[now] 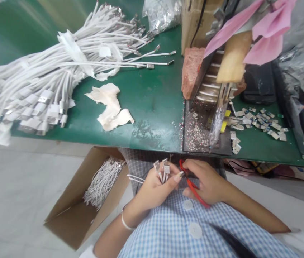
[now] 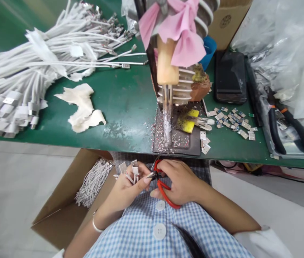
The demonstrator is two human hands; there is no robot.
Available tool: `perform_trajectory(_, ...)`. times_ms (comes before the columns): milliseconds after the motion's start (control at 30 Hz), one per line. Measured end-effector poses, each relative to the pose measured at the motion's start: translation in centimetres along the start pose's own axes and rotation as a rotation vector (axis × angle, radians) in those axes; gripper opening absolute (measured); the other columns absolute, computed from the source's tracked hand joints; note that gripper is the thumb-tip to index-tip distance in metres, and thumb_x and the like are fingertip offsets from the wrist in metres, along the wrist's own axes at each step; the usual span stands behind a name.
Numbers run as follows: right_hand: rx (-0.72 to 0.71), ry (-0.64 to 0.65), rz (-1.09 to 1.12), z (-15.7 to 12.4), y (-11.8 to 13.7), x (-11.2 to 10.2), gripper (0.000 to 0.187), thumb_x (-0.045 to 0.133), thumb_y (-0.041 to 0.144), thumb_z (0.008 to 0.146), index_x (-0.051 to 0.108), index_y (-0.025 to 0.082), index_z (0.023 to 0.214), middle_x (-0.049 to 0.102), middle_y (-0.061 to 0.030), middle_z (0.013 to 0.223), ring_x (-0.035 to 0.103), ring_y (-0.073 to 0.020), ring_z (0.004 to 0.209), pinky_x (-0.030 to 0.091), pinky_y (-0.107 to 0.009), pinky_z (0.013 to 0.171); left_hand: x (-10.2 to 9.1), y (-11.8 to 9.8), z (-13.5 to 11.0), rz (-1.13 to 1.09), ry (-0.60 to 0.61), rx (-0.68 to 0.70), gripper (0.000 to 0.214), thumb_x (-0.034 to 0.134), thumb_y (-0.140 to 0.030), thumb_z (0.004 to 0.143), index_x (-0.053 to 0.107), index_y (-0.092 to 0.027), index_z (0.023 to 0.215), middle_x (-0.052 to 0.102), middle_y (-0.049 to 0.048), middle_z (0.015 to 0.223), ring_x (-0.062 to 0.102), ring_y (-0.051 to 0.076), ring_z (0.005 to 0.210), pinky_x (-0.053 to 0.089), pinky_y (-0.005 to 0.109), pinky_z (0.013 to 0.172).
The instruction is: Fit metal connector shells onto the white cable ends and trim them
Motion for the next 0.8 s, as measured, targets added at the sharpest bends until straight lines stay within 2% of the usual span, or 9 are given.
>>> perform_trajectory(133,-0.01,-0.019,-0.01,-0.18,-0.01,0.19,0.049,0.045,0.068,0.09,0.052,0.019,0.089,0.062,-0.0051,0.077,0.056,-0.0185,0.065,0.042,-0.029,0.058,0.04,-0.08,0.03,0.016,0.01,0.015,0.026,0.064,-0.039,0.092,0.06,-0.014,0.087,0.054,-0.0024,0.07,0.051,0.009,0.06,0.041,0.02,0.057)
perform_trajectory(267,-0.01,-0.065,-0.012,-0.17,0.03,0.26,0.04,0.052,0.06,0.091,0.052,0.02,0.085,0.06,-0.0022,0.071,0.053,-0.0158,0.06,0.039,-0.027,0.056,-0.05,0.09,0.1,0.051,-0.011,0.038,0.026,0.064,-0.04,0.092,0.061,-0.015,0.088,0.053,-0.0022,0.071,0.05,0.01,0.061,0.041,0.021,0.057)
perform_trajectory(533,-0.028,-0.093,-0.032,-0.08,0.02,0.43,0.04,0.047,0.057,0.095,0.049,0.02,0.077,0.054,0.0017,0.059,0.047,-0.013,0.052,0.034,-0.024,0.05,-0.03,-0.29,0.13,0.036,-0.069,0.0,0.029,0.069,-0.042,0.088,0.06,-0.014,0.084,0.053,-0.0021,0.071,0.048,0.01,0.062,0.039,0.021,0.059)
perform_trajectory(667,-0.027,-0.104,-0.055,-0.12,0.06,0.43,0.04,0.046,0.057,0.095,0.051,0.02,0.081,0.06,-0.001,0.064,0.053,-0.0149,0.055,0.039,-0.025,0.051,0.01,-0.43,0.12,0.027,-0.078,0.001,0.027,0.068,-0.04,0.089,0.061,-0.015,0.083,0.054,-0.0018,0.071,0.049,0.01,0.063,0.04,0.022,0.06)
perform_trajectory(800,-0.037,-0.106,-0.111,-0.18,0.05,0.34,0.041,0.047,0.058,0.094,0.055,0.018,0.093,0.067,-0.0074,0.079,0.062,-0.0197,0.067,0.047,-0.031,0.06,0.08,-0.41,0.13,0.016,-0.051,-0.007,0.027,0.063,-0.038,0.093,0.06,-0.015,0.08,0.054,-0.0026,0.066,0.05,0.01,0.061,0.039,0.021,0.059)
Point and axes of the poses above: each hand's wrist, its own z-axis towards the middle knuckle, its own x-axis out of the palm, y = z × x, the point moved 1 cm from there along z, towards the middle knuckle
